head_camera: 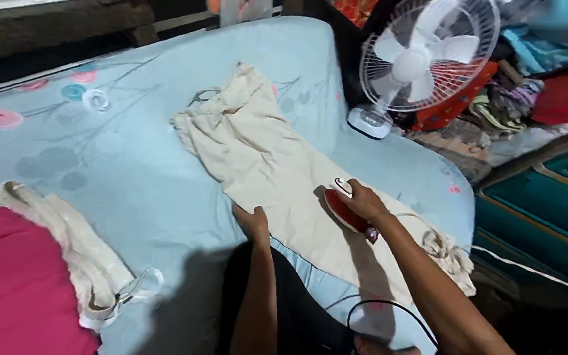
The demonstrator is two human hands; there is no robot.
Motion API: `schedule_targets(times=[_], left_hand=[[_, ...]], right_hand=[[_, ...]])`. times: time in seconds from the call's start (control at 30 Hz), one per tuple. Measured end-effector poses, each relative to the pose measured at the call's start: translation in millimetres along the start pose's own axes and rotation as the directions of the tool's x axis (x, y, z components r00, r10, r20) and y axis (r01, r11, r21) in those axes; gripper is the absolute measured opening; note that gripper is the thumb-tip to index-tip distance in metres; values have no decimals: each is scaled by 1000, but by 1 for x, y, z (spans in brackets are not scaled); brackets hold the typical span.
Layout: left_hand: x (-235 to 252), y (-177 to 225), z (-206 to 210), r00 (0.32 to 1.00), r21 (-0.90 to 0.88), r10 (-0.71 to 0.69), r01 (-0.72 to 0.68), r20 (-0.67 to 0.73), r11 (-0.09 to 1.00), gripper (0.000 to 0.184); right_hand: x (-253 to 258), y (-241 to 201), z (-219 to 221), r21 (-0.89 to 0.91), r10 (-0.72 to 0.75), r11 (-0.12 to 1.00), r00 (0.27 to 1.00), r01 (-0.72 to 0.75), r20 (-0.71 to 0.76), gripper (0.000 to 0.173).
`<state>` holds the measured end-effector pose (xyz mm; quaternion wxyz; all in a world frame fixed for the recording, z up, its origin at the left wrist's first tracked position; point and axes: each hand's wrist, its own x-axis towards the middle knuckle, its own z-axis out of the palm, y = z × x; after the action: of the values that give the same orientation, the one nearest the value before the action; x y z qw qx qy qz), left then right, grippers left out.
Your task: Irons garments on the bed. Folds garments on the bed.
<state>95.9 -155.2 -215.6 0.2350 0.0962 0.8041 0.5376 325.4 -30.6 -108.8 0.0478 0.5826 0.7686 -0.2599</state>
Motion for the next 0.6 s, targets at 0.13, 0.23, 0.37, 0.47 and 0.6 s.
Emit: schedule_targets(times=[0.13,0.23,0.37,0.47,0.6], left_hand=[[-28,11,1,930,345,360,-364,77,865,67],[-81,21,26,762,309,520,-637,385,706,54],[-207,12,81,256,64,386,-893,886,446,65],[-300,-6,112,-90,-124,134,-952,987,278,89],[-355,-26,150,-70,-71,7,-990,998,120,102]], right_hand=[[-85,84,-57,78,128,990,970,-114,-205,52],[-157,145,-87,131,239,970,899,-205,-366,49],[-241,217,-100,260,374,925,775,-276,-509,45],[-290,261,-92,368,477,873,709,-319,-519,44],[-336,309,-62,417,506,853,691,-313,-517,48]])
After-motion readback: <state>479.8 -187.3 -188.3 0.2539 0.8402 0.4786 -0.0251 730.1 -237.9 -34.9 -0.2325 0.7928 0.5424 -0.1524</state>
